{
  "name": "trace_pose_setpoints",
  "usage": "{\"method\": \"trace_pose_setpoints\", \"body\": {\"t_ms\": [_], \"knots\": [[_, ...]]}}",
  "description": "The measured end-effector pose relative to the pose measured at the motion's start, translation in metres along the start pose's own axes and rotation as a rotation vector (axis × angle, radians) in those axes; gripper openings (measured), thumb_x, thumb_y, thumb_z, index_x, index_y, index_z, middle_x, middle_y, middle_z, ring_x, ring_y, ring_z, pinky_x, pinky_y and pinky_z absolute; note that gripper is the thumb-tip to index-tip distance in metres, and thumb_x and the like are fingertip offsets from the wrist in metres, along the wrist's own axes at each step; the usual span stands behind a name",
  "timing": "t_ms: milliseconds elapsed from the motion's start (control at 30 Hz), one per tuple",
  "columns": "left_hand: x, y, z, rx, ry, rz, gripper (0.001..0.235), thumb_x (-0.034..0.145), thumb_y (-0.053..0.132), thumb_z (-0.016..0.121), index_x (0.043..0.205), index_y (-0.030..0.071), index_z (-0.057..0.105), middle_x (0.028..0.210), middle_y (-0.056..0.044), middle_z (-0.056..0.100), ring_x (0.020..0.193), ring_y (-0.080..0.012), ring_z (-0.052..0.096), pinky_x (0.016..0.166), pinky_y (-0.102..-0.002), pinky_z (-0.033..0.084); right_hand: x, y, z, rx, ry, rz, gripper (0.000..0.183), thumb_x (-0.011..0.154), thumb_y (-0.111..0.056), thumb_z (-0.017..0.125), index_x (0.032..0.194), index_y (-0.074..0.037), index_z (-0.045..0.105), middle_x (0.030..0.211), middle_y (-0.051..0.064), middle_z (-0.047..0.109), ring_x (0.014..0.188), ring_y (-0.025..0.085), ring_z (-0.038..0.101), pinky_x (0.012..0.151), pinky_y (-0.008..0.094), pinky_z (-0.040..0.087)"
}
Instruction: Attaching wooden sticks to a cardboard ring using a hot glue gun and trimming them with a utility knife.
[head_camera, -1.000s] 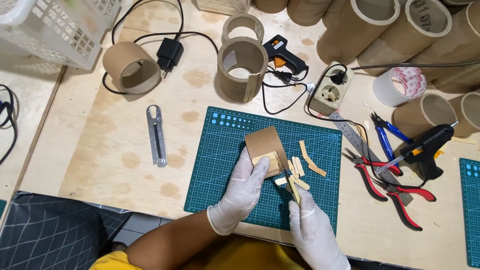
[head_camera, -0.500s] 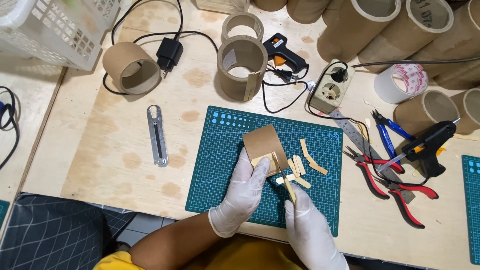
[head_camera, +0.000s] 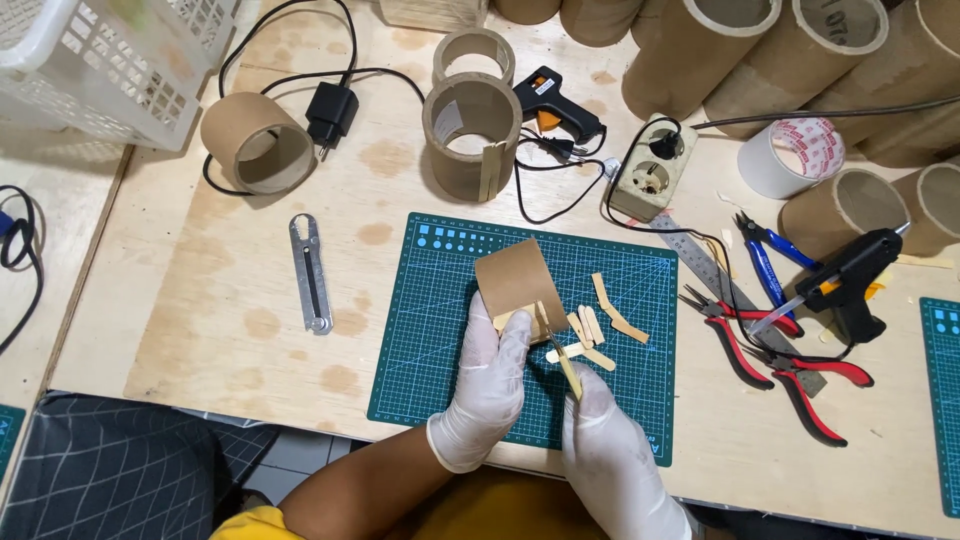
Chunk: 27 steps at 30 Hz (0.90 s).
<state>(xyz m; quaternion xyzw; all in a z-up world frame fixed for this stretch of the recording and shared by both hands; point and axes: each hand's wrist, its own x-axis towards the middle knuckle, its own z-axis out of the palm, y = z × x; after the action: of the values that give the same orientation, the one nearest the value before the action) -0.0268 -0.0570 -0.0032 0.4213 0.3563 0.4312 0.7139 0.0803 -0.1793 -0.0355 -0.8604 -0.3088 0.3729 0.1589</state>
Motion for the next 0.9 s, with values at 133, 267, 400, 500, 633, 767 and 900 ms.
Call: {"method": "trace_pose_setpoints", "body": {"t_ms": [133, 267, 400, 500, 633, 767, 900], "knots": [[0.003, -0.002, 0.000, 0.031, 0.020, 0.009, 0.054, 0.104, 0.023, 0.048, 0.154, 0.009, 0.034, 0.140, -0.012, 0.056, 0.125, -0.0192, 0.057, 0.109, -0.031, 0.046, -0.001, -0.015, -0.006, -0.148, 0.020, -0.044, 0.051, 0.098, -0.048, 0.039, 0.145, -0.030, 0.051, 0.117, 0.004, 0.070, 0.105, 0.026, 0.070, 0.100, 0.034, 0.050], [0.004, -0.001, 0.000, 0.087, 0.030, 0.004, 0.054, 0.104, 0.023, 0.047, 0.154, 0.009, 0.033, 0.139, -0.011, 0.056, 0.123, -0.0184, 0.056, 0.109, -0.031, 0.046, -0.002, -0.043, -0.017, 0.050, -0.120, 0.294, 0.049, 0.101, -0.057, 0.030, 0.127, -0.036, 0.066, 0.097, 0.003, 0.069, 0.089, 0.024, 0.067, 0.085, 0.034, 0.051], [0.005, -0.006, -0.001, 0.036, 0.057, -0.011, 0.056, 0.103, 0.021, 0.049, 0.156, 0.011, 0.032, 0.140, -0.011, 0.055, 0.123, -0.0186, 0.056, 0.108, -0.032, 0.046, 0.008, -0.029, -0.005, 0.880, -0.278, 0.520, 0.035, 0.105, -0.045, 0.056, 0.105, -0.012, 0.068, 0.068, 0.013, 0.053, 0.063, 0.029, 0.057, 0.058, 0.041, 0.047], [0.005, -0.008, 0.001, -0.045, 0.082, -0.047, 0.057, 0.103, 0.019, 0.049, 0.157, 0.011, 0.031, 0.143, -0.011, 0.054, 0.126, -0.0188, 0.055, 0.111, -0.032, 0.045, 0.000, -0.042, -0.012, -0.052, -0.095, 0.153, 0.051, 0.104, -0.052, 0.018, 0.119, -0.027, 0.061, 0.080, 0.002, 0.064, 0.075, 0.023, 0.062, 0.077, 0.038, 0.048], [0.004, -0.008, 0.002, -0.025, 0.084, -0.002, 0.057, 0.102, 0.020, 0.050, 0.156, 0.010, 0.032, 0.142, -0.012, 0.055, 0.126, -0.0198, 0.056, 0.110, -0.033, 0.046, 0.002, -0.051, -0.018, 0.346, -0.185, 0.392, 0.048, 0.105, -0.052, 0.041, 0.102, -0.014, 0.070, 0.073, 0.014, 0.057, 0.072, 0.031, 0.057, 0.070, 0.044, 0.045], [0.008, 0.000, 0.003, -0.072, 0.111, -0.097, 0.060, 0.101, 0.020, 0.049, 0.157, 0.011, 0.030, 0.140, -0.011, 0.056, 0.124, -0.0192, 0.056, 0.110, -0.034, 0.045, -0.003, -0.033, -0.016, -0.303, -0.014, -0.214, 0.055, 0.098, -0.032, 0.051, 0.149, -0.022, 0.035, 0.098, 0.016, 0.075, 0.083, 0.045, 0.072, 0.081, 0.055, 0.051], [0.012, -0.007, 0.001, -0.227, 0.119, -0.055, 0.052, 0.102, 0.018, 0.052, 0.151, 0.008, 0.040, 0.136, -0.013, 0.060, 0.121, -0.0209, 0.059, 0.106, -0.034, 0.049, -0.001, -0.037, -0.025, -0.284, -0.007, -0.235, 0.063, 0.100, -0.033, 0.048, 0.159, -0.038, 0.026, 0.096, 0.013, 0.079, 0.078, 0.043, 0.075, 0.076, 0.049, 0.056]]}}
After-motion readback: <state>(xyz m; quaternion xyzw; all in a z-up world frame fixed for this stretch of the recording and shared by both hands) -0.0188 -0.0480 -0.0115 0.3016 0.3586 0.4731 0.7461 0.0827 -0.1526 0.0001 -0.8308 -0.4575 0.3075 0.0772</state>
